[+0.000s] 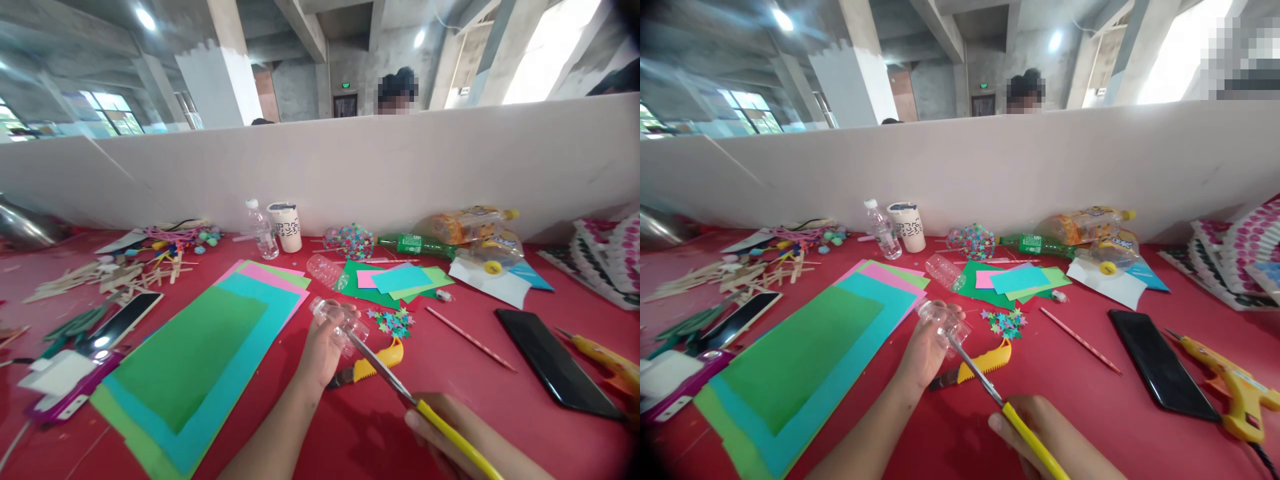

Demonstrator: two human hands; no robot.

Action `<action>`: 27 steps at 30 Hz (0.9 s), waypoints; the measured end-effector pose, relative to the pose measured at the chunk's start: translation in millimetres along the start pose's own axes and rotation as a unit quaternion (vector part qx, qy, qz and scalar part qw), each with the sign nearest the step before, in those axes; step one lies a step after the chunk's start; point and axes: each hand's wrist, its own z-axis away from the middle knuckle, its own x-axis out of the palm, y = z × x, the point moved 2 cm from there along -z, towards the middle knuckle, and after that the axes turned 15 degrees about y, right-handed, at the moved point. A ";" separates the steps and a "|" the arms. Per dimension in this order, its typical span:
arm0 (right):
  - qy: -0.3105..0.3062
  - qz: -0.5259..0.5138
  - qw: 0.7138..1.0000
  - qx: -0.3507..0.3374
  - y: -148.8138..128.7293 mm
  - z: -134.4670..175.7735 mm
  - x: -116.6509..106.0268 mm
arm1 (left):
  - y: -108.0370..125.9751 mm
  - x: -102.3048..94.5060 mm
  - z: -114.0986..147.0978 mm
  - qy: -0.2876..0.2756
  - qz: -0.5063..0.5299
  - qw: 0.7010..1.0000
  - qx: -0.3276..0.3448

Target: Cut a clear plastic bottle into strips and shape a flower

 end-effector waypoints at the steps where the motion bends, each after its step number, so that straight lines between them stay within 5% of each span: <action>1: -0.001 0.000 1.000 -0.003 -0.4 -0.4 0.1 | 0.3 0.0 0.0 0.001 0.000 1.000 0.000; 22: 0.084 -0.033 0.996 0.020 -0.1 6.1 3.4 | 0.9 6.9 7.7 -0.015 -0.005 1.000 -0.021; 27: 0.032 -0.017 0.999 -0.023 3.1 -2.7 7.9 | -0.1 5.3 5.5 -0.022 -0.001 1.000 -0.017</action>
